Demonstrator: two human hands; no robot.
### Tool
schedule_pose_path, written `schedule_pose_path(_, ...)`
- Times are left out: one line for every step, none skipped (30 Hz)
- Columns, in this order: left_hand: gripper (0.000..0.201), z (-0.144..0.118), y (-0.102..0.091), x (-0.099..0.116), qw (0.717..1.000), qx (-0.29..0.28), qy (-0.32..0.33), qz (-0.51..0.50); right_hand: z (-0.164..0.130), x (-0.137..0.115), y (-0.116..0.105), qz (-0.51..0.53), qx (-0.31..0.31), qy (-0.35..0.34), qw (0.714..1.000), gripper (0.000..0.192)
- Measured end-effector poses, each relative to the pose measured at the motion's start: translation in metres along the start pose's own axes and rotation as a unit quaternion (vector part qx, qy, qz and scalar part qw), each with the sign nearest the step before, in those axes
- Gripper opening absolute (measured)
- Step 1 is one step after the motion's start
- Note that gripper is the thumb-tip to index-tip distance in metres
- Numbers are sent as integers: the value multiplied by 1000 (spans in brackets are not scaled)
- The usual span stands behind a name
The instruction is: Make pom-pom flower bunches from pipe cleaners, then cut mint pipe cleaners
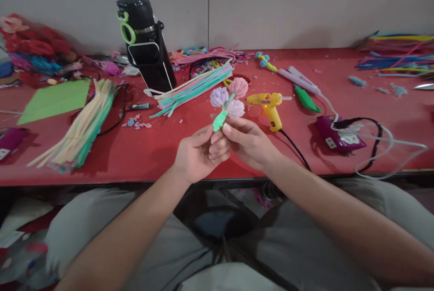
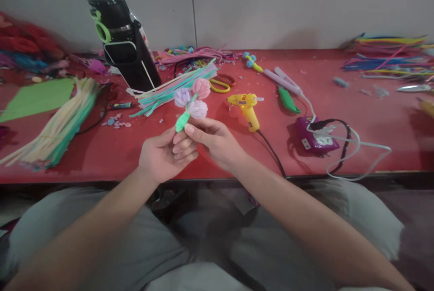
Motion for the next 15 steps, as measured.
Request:
schedule_pose_path(42,0,1,-2,1000,-3,-3,-15,1,1,1,2,-8,2,1000,28)
schedule_pose_path(43,0,2,-3,999,-7,-8,-30,1,0,2,-2,-12,0,1000,30)
schedule_pose_path(44,0,3,-5,999,-10,-14,-43,1,-1,2,-11,-13,-4,1000,30)
schedule_pose_path(45,0,4,-7,998,-10,-20,-54,1,-2,2,-23,-11,-9,1000,31)
schedule_pose_path(46,-1,4,-9,998,-8,-25,-61,1,-4,1,-37,-5,-15,999,31)
schedule_pose_path(47,-1,4,-10,998,-8,-29,-63,0,-5,0,-54,5,-21,998,31)
schedule_pose_path(47,-1,5,-11,997,-9,-33,-62,-1,-8,-2,-72,18,-29,997,30)
schedule_pose_path(46,0,5,-11,998,-14,-35,-55,-2,-10,-4,-90,33,-40,995,28)
schedule_pose_path(44,1,5,-11,998,-17,-36,-40,-3,-13,-7,-110,47,-51,992,27)
schedule_pose_path(42,1,4,-10,999,-17,-32,-18,-4,-16,-9,-130,59,-61,988,26)
schedule_pose_path(39,2,1,-8,1000,-9,-22,13,-5,-19,-11,-149,67,-68,984,26)
schedule_pose_path(37,2,-2,-4,999,6,-6,50,-5,-21,-12,-166,73,-73,981,26)
schedule_pose_path(34,2,-6,0,995,26,16,90,-5,-23,-13,-179,77,-74,978,28)
schedule_pose_path(32,2,-9,5,990,45,38,132,-5,-25,-13,-189,80,-73,976,29)
schedule_pose_path(31,1,-11,10,982,58,57,171,-5,-26,-14,-195,84,-73,974,30)
Point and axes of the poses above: each hand's wrist, its own z-axis towards the middle knuckle, its own y-axis out of the palm, x = y × z, the point moved 8 cm from there along z, towards the middle knuckle, and after that the axes turned 14 degrees about -x, right-handed, at the moved point
